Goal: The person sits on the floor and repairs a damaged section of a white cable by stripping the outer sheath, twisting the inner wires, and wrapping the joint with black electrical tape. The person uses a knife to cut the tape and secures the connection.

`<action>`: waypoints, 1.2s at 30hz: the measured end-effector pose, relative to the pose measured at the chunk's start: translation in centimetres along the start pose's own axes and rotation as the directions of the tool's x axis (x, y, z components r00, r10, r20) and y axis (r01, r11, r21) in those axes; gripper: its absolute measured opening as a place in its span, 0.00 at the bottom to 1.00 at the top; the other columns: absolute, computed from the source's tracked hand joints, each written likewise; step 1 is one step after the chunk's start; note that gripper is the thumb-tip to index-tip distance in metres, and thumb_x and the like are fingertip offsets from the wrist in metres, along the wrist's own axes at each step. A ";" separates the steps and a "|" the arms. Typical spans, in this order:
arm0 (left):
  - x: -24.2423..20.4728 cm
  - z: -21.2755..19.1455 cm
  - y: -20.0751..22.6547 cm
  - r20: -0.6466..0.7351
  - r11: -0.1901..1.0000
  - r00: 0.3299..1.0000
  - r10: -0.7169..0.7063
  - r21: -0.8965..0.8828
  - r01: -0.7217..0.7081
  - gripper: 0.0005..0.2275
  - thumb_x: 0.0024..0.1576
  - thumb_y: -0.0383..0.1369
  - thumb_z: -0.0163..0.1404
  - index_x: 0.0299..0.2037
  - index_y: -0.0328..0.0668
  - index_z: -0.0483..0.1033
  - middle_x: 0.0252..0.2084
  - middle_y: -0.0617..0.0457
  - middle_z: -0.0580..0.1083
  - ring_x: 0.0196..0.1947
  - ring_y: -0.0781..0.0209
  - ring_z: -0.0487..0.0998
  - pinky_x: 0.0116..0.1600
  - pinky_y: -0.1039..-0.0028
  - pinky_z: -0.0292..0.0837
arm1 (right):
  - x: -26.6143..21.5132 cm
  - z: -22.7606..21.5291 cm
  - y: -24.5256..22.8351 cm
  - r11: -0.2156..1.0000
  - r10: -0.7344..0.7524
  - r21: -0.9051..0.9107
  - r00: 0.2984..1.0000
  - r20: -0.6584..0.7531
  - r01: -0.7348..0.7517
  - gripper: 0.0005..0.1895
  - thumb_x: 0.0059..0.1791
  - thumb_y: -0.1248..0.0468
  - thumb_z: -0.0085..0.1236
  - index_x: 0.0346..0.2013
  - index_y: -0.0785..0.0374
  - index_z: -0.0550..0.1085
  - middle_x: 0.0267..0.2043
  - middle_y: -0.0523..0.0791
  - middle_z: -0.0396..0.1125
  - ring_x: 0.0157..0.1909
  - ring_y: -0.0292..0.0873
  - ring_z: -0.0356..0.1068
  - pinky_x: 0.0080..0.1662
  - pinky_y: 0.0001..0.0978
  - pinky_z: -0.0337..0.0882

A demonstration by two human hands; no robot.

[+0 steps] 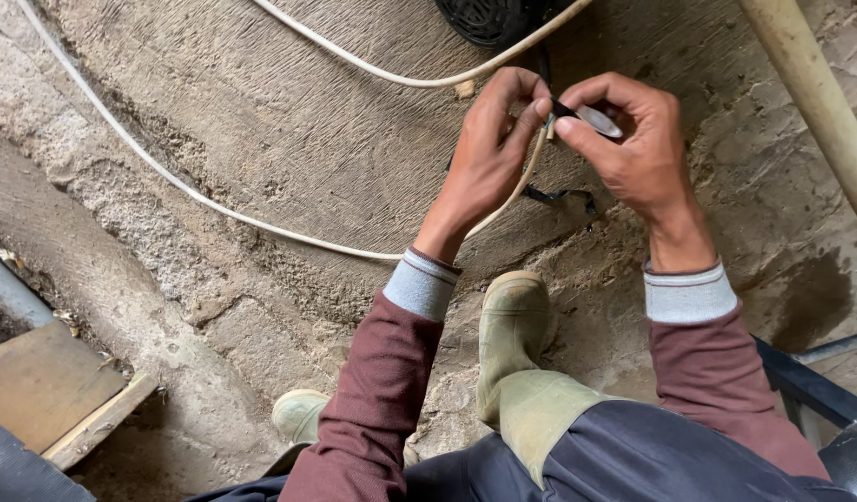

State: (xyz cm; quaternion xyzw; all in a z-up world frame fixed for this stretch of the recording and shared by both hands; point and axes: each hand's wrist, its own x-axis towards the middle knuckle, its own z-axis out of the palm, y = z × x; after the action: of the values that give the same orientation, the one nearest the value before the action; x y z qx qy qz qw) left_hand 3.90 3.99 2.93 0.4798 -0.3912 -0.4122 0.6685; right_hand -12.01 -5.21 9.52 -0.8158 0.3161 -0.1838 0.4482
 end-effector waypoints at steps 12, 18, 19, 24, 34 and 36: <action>-0.6 0.1 -3.6 -0.051 0.993 0.997 -0.057 -0.106 0.051 0.08 0.68 0.36 0.49 0.48 0.40 0.72 0.43 0.54 0.73 0.42 0.65 0.76 0.46 0.73 0.75 | 0.2 0.3 -0.8 0.986 0.068 -0.152 0.997 -0.042 -0.073 0.02 0.60 0.70 0.62 0.45 0.65 0.80 0.39 0.42 0.72 0.34 0.28 0.64 0.36 0.20 0.63; -2.4 2.5 -6.6 -0.321 0.889 0.930 -0.181 -0.458 0.015 0.14 0.71 0.42 0.44 0.56 0.41 0.75 0.47 0.49 0.78 0.49 0.60 0.78 0.54 0.68 0.75 | 1.6 -0.8 -0.9 0.917 -0.087 -0.392 0.996 -0.031 0.068 0.01 0.55 0.71 0.60 0.41 0.65 0.78 0.45 0.47 0.73 0.41 0.34 0.71 0.41 0.24 0.72; -2.6 3.0 -6.9 -0.336 0.936 0.924 -0.182 -0.347 0.058 0.14 0.69 0.40 0.47 0.56 0.41 0.75 0.48 0.50 0.78 0.49 0.60 0.78 0.54 0.69 0.76 | 1.9 -0.9 -0.7 0.890 -0.147 -0.437 0.989 -0.006 0.130 0.01 0.56 0.73 0.60 0.42 0.67 0.78 0.45 0.48 0.73 0.42 0.36 0.72 0.44 0.26 0.73; -3.2 4.9 -7.5 -0.331 0.967 0.910 -0.250 -0.123 0.221 0.13 0.60 0.33 0.56 0.52 0.38 0.78 0.45 0.51 0.80 0.42 0.64 0.81 0.44 0.73 0.80 | 2.2 -0.9 1.3 0.753 -0.298 -0.592 0.951 0.080 0.286 0.01 0.56 0.76 0.61 0.40 0.70 0.78 0.44 0.52 0.73 0.44 0.42 0.75 0.47 0.31 0.78; -1.8 5.1 -9.3 -0.262 0.863 0.908 -0.328 -0.474 0.175 0.09 0.64 0.29 0.54 0.50 0.34 0.80 0.41 0.53 0.81 0.41 0.69 0.80 0.46 0.76 0.78 | 1.9 1.0 2.1 0.825 -0.247 -0.511 0.968 0.055 0.240 0.03 0.58 0.74 0.60 0.45 0.68 0.79 0.48 0.49 0.72 0.47 0.42 0.76 0.47 0.29 0.79; -1.7 4.9 -9.3 -0.208 0.828 0.914 -0.349 -0.525 0.197 0.07 0.65 0.28 0.54 0.49 0.33 0.80 0.40 0.52 0.80 0.40 0.68 0.78 0.45 0.76 0.76 | 2.3 1.3 1.4 0.901 -0.204 -0.392 0.979 -0.005 0.186 0.05 0.55 0.75 0.58 0.44 0.68 0.78 0.49 0.50 0.70 0.46 0.42 0.75 0.46 0.30 0.78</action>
State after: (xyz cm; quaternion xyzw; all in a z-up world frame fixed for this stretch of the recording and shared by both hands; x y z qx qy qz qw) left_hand -2.87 2.15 -5.07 0.4006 -0.0950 -0.5141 0.7524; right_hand -10.12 -6.53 7.67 -0.9116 0.2731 -0.1798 0.2491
